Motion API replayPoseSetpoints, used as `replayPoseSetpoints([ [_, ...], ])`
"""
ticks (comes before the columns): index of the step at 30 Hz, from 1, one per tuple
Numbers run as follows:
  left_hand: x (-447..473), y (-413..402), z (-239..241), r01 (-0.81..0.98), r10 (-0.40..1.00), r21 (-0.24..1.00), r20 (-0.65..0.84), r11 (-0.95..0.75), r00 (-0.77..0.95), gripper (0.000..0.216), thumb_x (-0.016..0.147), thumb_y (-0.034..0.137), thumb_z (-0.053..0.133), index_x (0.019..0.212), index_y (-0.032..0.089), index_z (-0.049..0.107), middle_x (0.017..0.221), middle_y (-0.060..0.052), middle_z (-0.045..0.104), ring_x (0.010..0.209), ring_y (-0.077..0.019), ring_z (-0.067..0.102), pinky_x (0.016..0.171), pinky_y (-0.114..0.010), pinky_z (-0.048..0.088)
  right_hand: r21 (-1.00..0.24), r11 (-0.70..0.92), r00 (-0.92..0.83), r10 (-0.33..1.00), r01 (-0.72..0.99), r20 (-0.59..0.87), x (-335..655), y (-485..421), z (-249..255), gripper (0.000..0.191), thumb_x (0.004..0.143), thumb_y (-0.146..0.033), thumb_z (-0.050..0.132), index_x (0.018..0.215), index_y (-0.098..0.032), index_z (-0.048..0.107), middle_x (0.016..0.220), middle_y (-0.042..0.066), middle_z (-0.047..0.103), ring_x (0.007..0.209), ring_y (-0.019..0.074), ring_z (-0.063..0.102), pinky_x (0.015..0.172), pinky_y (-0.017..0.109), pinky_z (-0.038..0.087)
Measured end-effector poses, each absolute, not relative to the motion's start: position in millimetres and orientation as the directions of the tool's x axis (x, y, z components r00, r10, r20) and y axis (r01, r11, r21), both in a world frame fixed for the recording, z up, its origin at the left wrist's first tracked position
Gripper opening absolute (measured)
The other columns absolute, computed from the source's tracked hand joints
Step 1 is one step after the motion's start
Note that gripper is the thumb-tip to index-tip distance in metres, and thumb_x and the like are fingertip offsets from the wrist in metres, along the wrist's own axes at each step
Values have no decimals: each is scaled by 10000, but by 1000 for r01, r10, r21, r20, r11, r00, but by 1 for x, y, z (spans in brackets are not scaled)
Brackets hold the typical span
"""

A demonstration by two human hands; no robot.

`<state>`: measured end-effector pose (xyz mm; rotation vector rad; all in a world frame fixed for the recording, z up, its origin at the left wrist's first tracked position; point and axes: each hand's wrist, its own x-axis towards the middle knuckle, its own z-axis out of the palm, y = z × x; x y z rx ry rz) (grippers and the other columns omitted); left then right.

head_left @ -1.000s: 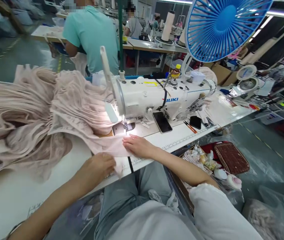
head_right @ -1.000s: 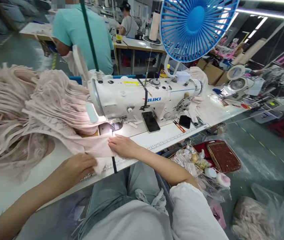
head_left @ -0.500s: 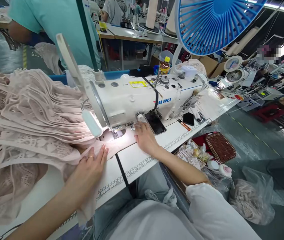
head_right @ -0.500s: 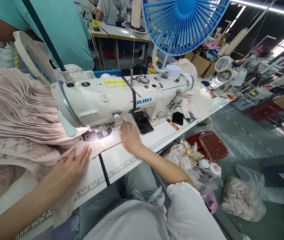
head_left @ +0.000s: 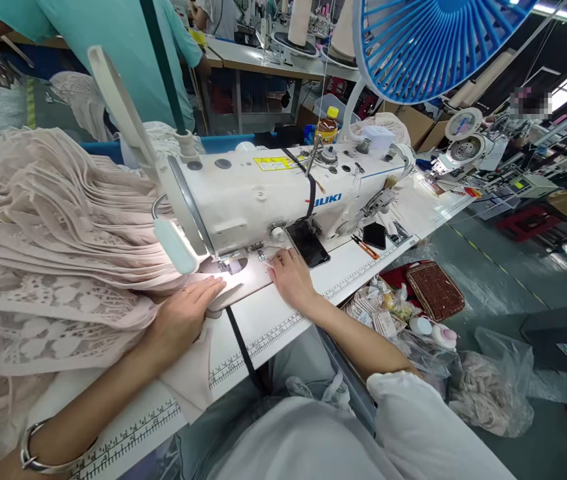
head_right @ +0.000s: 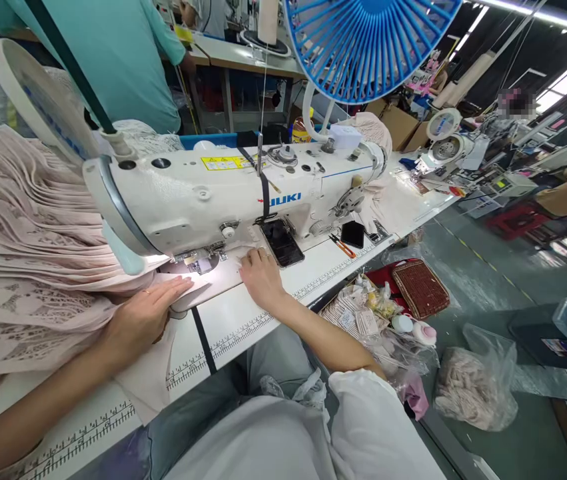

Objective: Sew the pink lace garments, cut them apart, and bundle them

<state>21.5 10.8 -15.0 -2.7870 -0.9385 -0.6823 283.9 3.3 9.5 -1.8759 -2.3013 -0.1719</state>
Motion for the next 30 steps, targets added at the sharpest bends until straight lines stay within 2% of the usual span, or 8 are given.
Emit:
replayPoseSetpoints([
  [3,15,16,-15,559,521,56,449,-827,726,504,884,21,331,1302,118,595,1355,-96,605,1218,-245,582,966,-364,495,-115,277,-248,944,954,216,281,7,8,195,991,-205,507,971,-136,689,966,115,620,984,236,537,859,361,471],
  [7,17,18,-14,523,450,-39,457,-852,767,478,912,26,331,1287,108,616,1331,-102,622,1206,-258,599,940,-377,511,-302,332,-292,941,894,171,276,15,10,144,931,-258,637,854,-144,682,902,76,608,934,202,555,845,320,479],
  [10,26,10,-11,500,429,-77,415,-862,802,494,914,-2,309,1275,111,628,1340,-102,614,1239,-271,579,929,-382,517,-247,376,-337,923,893,185,271,28,13,136,897,-257,680,905,-123,703,1112,141,610,1129,261,528,979,397,455],
  [13,33,1,-7,474,384,-130,421,-871,822,481,925,-21,301,1267,83,623,1359,-102,598,1262,-266,562,980,-373,493,-186,490,-467,871,852,155,272,41,14,226,964,-193,549,1137,-108,667,1288,167,576,1261,264,491,1067,420,417],
  [17,29,1,-10,464,360,-140,451,-875,817,499,906,-49,298,1279,80,603,1363,-83,599,1250,-247,570,1018,-374,469,-153,490,-471,870,858,142,284,43,11,284,994,-162,453,1205,-67,619,1271,174,606,1232,249,537,1085,397,415],
  [21,21,9,-16,464,383,-89,441,-882,812,570,856,-74,285,1320,95,571,1381,-80,585,1277,-254,544,1011,-396,471,-160,475,-420,861,865,287,295,28,11,217,938,-109,482,1076,-57,641,1267,192,596,1256,288,488,1069,420,418],
  [27,38,8,-10,492,381,-209,411,-845,828,487,883,-43,309,1259,21,610,1318,-170,616,1216,-326,582,904,-412,525,-460,476,-417,879,749,231,281,12,12,86,876,-96,505,884,-163,559,924,67,616,803,171,569,743,289,475],
  [30,58,1,-9,520,417,-289,350,-804,839,459,883,-35,340,1239,2,628,1290,-226,616,1174,-358,605,868,-418,544,-591,386,-335,921,708,199,279,16,15,70,887,-106,514,916,-169,515,883,40,610,800,160,569,757,273,454],
])
